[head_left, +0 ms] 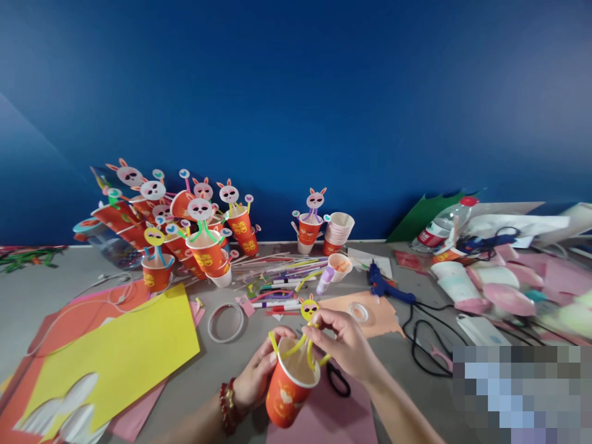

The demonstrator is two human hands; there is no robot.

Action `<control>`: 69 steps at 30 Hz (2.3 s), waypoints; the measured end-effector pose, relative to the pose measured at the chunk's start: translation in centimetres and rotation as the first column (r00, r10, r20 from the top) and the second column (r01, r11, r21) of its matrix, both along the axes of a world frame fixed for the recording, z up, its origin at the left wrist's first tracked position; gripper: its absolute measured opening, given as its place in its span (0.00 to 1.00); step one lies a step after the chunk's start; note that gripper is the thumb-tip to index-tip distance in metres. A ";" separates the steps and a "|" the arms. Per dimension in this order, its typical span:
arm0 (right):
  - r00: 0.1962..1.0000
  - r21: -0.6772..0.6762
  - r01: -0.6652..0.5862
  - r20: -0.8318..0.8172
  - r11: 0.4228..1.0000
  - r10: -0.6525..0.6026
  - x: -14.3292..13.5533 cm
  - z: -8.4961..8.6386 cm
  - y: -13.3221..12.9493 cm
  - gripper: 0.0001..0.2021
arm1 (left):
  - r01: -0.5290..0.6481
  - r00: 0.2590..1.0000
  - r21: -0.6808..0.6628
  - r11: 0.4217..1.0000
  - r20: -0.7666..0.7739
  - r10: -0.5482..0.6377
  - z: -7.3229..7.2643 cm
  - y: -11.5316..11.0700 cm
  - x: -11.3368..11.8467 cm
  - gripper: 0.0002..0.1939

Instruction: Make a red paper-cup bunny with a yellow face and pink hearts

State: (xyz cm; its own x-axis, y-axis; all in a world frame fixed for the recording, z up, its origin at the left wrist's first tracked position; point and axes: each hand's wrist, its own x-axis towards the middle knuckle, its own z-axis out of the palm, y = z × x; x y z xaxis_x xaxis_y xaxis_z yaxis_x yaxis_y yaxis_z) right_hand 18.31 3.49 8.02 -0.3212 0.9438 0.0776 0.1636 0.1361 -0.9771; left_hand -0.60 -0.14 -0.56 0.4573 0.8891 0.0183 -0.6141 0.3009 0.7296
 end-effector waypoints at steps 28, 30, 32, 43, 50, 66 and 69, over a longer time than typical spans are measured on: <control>0.977 -0.118 -0.148 -0.174 0.982 0.126 0.1 0.5 -0.6 0.16 | 0.062 0.998 0.061 0.996 0.018 -0.063 0.8 -0.1 -0.4 0.24; 0.976 -0.079 -0.177 -0.144 0.981 0.164 0.2 0.9 -0.8 0.15 | 0.067 0.997 0.067 0.995 0.018 -0.069 0.8 -0.1 -0.6 0.24; 0.974 -0.032 -0.203 -0.112 0.979 0.198 0.3 1.2 -1.0 0.16 | 0.075 0.997 0.070 0.995 0.011 -0.076 0.8 -0.1 -0.8 0.25; 0.963 0.171 -0.262 -0.021 0.950 0.269 0.6 2.1 -2.5 0.10 | 0.127 0.991 0.074 0.989 -0.041 -0.124 -0.3 0.0 -2.1 0.26; 0.960 0.380 -0.273 0.165 0.884 0.225 0.1 2.7 -3.3 0.02 | 0.178 0.984 0.130 0.975 -0.008 -0.179 -0.3 0.4 -2.2 0.26; 0.983 0.277 -0.116 0.167 0.954 0.071 0.1 1.9 -3.1 0.04 | 0.036 0.999 -0.014 0.999 0.014 -0.036 0.4 0.2 -1.3 0.27; 0.999 0.155 0.035 0.016 0.987 -0.038 0.2 0.7 -2.1 0.15 | -0.021 0.996 -0.155 0.988 0.079 0.034 0.2 0.4 -0.8 0.24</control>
State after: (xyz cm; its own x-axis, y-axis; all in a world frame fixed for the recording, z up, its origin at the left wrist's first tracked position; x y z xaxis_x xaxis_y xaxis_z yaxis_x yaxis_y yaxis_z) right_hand 18.56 1.36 8.72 -0.2891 0.9322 0.2179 0.1895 0.2789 -0.9414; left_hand -1.39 0.30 -0.39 0.4353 0.8964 -0.0837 -0.6790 0.3879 0.6233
